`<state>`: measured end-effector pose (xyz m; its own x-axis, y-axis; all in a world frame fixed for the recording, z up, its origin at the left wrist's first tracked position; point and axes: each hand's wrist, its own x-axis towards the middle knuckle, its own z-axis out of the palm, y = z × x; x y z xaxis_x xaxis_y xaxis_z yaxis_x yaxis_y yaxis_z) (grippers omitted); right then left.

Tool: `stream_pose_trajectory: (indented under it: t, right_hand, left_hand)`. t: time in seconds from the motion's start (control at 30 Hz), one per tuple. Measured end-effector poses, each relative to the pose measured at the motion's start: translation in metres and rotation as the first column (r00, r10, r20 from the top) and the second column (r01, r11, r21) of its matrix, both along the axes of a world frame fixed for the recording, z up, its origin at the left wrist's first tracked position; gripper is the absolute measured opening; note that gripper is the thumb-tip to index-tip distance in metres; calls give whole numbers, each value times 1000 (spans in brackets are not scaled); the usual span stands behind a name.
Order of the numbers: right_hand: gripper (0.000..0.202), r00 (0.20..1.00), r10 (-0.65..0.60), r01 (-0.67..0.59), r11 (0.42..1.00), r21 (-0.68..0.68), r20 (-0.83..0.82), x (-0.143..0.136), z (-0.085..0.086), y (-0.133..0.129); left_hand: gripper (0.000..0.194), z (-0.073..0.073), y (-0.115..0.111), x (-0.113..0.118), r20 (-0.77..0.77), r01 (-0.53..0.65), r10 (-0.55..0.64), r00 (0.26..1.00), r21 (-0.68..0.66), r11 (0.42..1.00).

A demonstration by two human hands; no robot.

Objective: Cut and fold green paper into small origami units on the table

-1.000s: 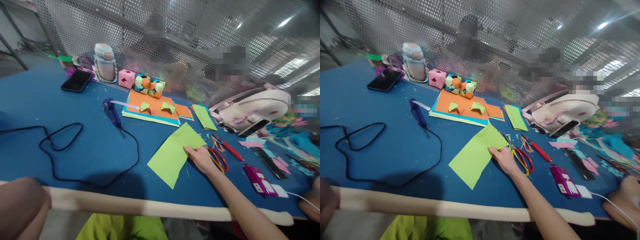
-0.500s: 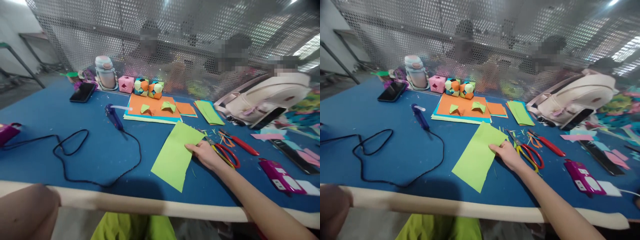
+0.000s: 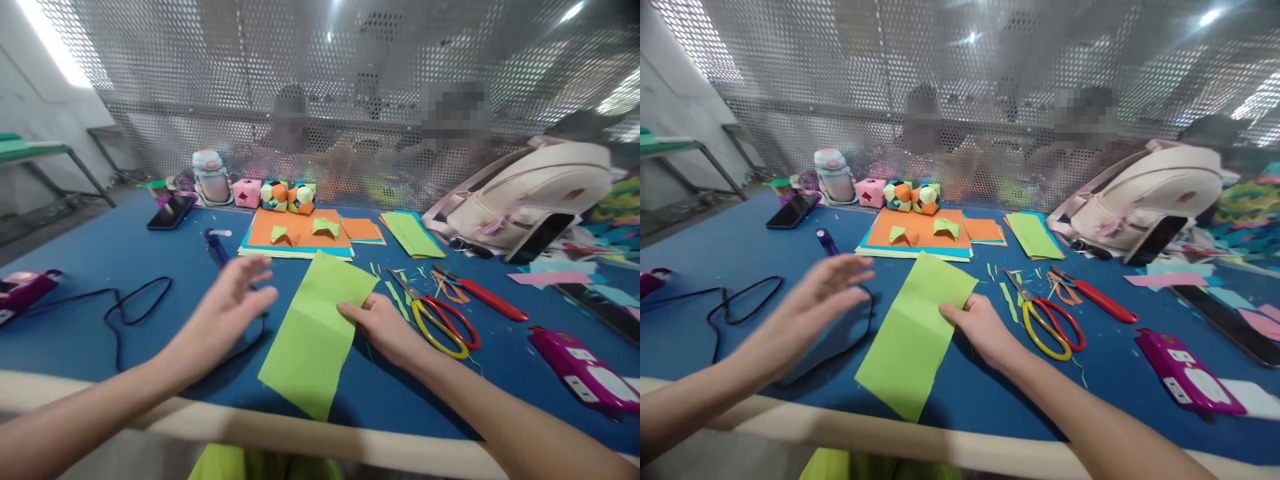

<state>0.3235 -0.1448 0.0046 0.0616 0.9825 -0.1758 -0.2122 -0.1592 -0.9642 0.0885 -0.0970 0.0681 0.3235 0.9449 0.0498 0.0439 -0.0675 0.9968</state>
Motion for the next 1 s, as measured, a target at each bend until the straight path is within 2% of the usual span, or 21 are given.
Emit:
stream_pose_trajectory:
  t: [0.03,0.07,0.13,0.17,0.2,0.27,0.3,0.33,0.37,0.43,0.47,0.5,0.53,0.6,0.63,0.67,0.73,0.8,0.87,0.93,1.0]
  right_hand:
    - [33,1000,11,-10,1000,15,-17,-7,0,-4]
    - [32,999,22,-20,999,31,-43,-14,0,-8]
    - [31,989,54,-50,998,34,-139,-25,-1,-16]
    - [31,975,86,-84,996,16,-203,-27,-3,-19]
    - [30,956,122,-131,991,-14,-268,-25,-5,-21]
    - [29,918,170,-211,974,-77,-359,-10,-10,-21]
    - [27,920,135,-182,979,-96,-368,2,-12,-19]
    - [25,938,-1,-35,994,-99,-347,16,-14,-16]
    - [23,937,-168,152,985,-78,-307,30,-15,-13]
    - [19,851,-475,494,869,34,-223,49,-14,-8]
    - [17,827,-518,541,838,62,-220,52,-13,-6]
    - [17,827,-518,543,836,75,-219,50,-12,-5]
    - [17,852,-475,500,863,72,-222,44,-11,-4]
    - [19,940,-230,232,972,-20,-252,29,-12,0]
    - [20,957,-117,98,992,-84,-264,23,-12,4]
    - [19,963,-72,42,992,-120,-258,20,-14,10]
    - [14,957,-166,148,985,-93,-239,26,-16,24]
    - [13,926,-303,305,952,-23,-228,39,-17,38]
    - [14,909,-356,368,930,16,-216,47,-16,44]
    - [17,929,-316,327,945,25,-195,42,-13,42]
    - [26,968,-207,214,976,31,-140,27,-12,36]
  left_hand:
    - [48,-8,0,10,-23,64,-66,998,-104,993]
    - [48,-17,1,20,-26,164,-175,984,-235,958]
    - [36,-33,3,35,52,326,-341,939,-455,828]
    - [31,-39,5,39,81,340,-347,934,-497,798]
    - [27,-43,7,41,96,320,-317,944,-512,797]
    - [23,-46,12,41,118,261,-233,965,-496,828]
    - [22,-46,16,39,131,231,-191,973,-485,843]
    - [21,-46,19,38,147,209,-157,977,-478,853]
    - [21,-45,23,38,160,190,-128,979,-473,860]
    - [20,-45,28,39,183,164,-86,979,-468,868]
    - [19,-45,30,42,194,155,-70,978,-465,872]
    - [19,-46,32,46,204,148,-57,977,-463,874]
    - [18,-47,32,50,214,143,-46,976,-465,874]
    - [16,-48,33,60,226,138,-31,974,-471,871]
    - [15,-48,33,64,232,133,-22,973,-473,871]
    - [14,-48,33,68,241,128,-12,971,-473,872]
    - [15,-49,35,72,268,139,-8,963,-474,870]
    - [18,-50,37,73,299,175,-25,954,-485,857]
    - [20,-52,38,73,312,200,-39,949,-506,839]
    - [20,-54,37,74,318,205,-32,947,-528,824]
    - [18,-57,35,76,335,226,-40,941,-540,811]
